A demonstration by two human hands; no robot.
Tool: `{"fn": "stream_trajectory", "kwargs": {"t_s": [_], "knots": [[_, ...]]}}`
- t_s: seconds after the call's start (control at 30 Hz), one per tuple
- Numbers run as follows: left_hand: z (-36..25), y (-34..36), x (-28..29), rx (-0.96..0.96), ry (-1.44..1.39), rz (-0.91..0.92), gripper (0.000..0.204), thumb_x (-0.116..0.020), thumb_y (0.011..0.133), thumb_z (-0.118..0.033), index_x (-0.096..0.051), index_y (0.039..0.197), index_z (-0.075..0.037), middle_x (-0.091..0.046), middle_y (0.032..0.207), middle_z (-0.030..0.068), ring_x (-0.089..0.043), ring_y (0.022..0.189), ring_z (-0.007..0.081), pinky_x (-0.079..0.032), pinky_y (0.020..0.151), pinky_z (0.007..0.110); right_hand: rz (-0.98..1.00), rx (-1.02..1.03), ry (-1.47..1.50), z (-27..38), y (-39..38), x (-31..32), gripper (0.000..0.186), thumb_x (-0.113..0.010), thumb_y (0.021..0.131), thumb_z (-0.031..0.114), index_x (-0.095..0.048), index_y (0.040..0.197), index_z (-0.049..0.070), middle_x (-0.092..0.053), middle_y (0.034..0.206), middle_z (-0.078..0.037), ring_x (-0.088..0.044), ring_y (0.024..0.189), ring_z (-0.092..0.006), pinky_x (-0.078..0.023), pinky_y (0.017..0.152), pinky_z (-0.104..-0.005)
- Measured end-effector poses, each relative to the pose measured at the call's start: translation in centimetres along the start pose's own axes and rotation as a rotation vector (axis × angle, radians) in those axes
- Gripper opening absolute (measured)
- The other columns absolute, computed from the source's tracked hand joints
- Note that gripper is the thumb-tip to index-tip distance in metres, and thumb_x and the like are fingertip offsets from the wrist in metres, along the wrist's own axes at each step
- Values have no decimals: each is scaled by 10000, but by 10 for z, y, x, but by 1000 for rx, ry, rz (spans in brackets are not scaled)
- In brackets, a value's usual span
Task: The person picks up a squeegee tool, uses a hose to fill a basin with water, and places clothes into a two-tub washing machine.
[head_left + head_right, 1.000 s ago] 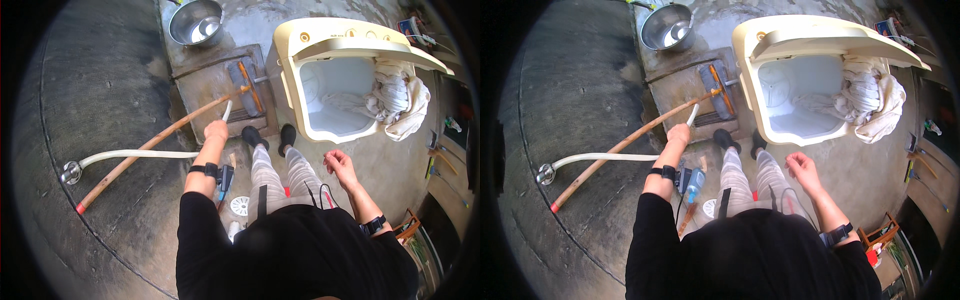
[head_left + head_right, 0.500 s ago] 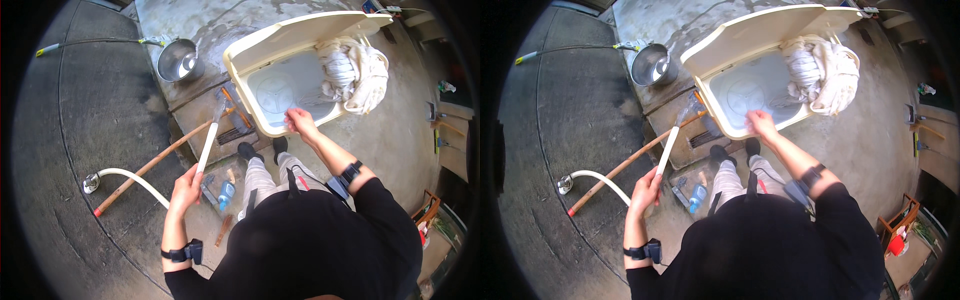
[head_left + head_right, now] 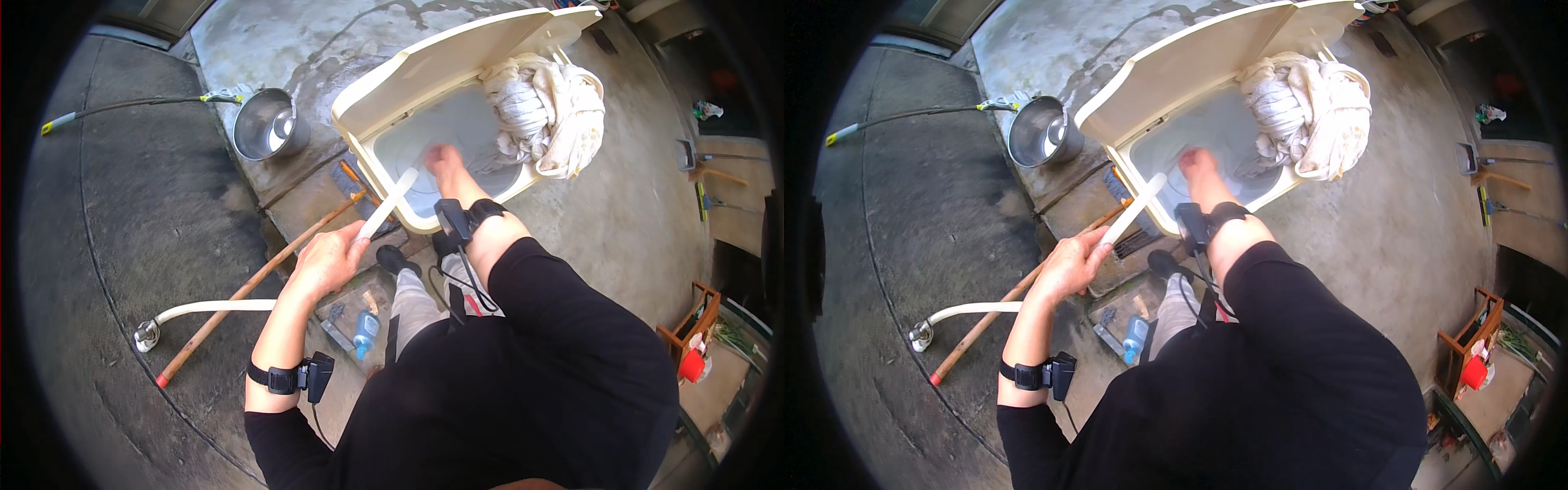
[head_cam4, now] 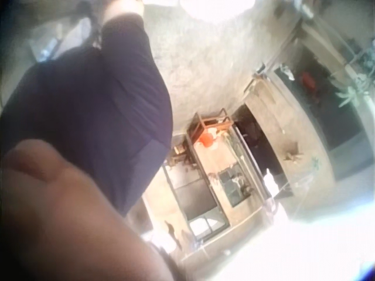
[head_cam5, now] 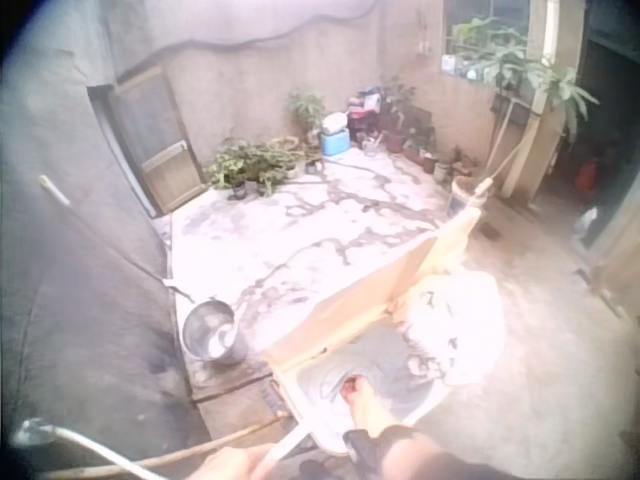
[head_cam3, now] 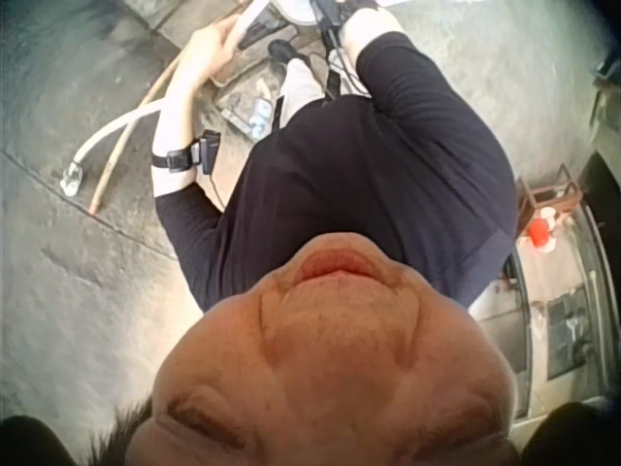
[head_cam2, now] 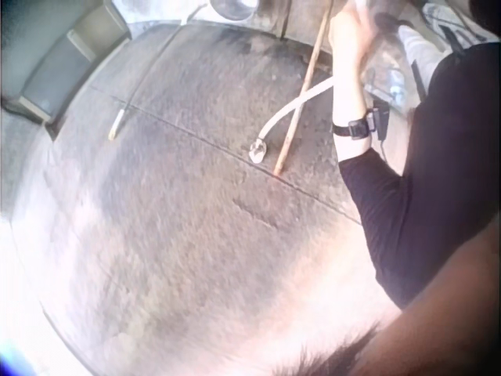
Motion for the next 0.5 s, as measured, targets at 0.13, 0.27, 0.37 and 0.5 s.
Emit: {"fn": "stream_trajectory", "kwargs": {"t_s": [0.13, 0.27, 0.37, 0.5], "knots": [[-29, 23, 1, -137, 74, 16, 280, -466, 813, -262, -526, 1059, -144, -585, 866, 160, -533, 875, 318, -417, 749, 403, 138, -33, 189, 8, 101, 38, 165, -405, 796, 101, -549, 765, 27, -535, 649, -68, -492, 543, -196, -402, 476, -286], [-2, 18, 0, -73, 44, -2, 285, -468, 812, -261, -524, 1061, -135, -584, 868, 164, -532, 878, 317, -416, 752, 399, 284, -279, 501, 2, 31, -18, 112, -442, 783, 77, -488, 684, 51, -479, 567, -49, -461, 507, -165, -360, 447, -278], [-9, 25, 2, -105, 52, -31, 292, -470, 811, -263, -523, 1057, -116, -583, 871, 167, -532, 872, 321, -416, 753, 398, 328, -257, 586, 15, 32, -13, 108, -458, 791, 104, -464, 698, 49, -468, 578, -51, -463, 523, -160, -358, 467, -274], [-16, 38, 3, -157, 79, -28, 294, -470, 808, -256, -522, 1047, -94, -582, 858, 176, -537, 857, 328, -417, 741, 409, 266, -179, 423, 26, 30, -15, 194, -479, 820, 207, -463, 860, 19, -505, 718, -77, -515, 630, -173, -410, 556, -279]]}}
Point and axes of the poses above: each hand's wrist, its own y-axis towards the middle knuckle, its own x-axis out of the back of the hand, z = x × y, the point moved 2 cm from there along y, towards the middle knuckle
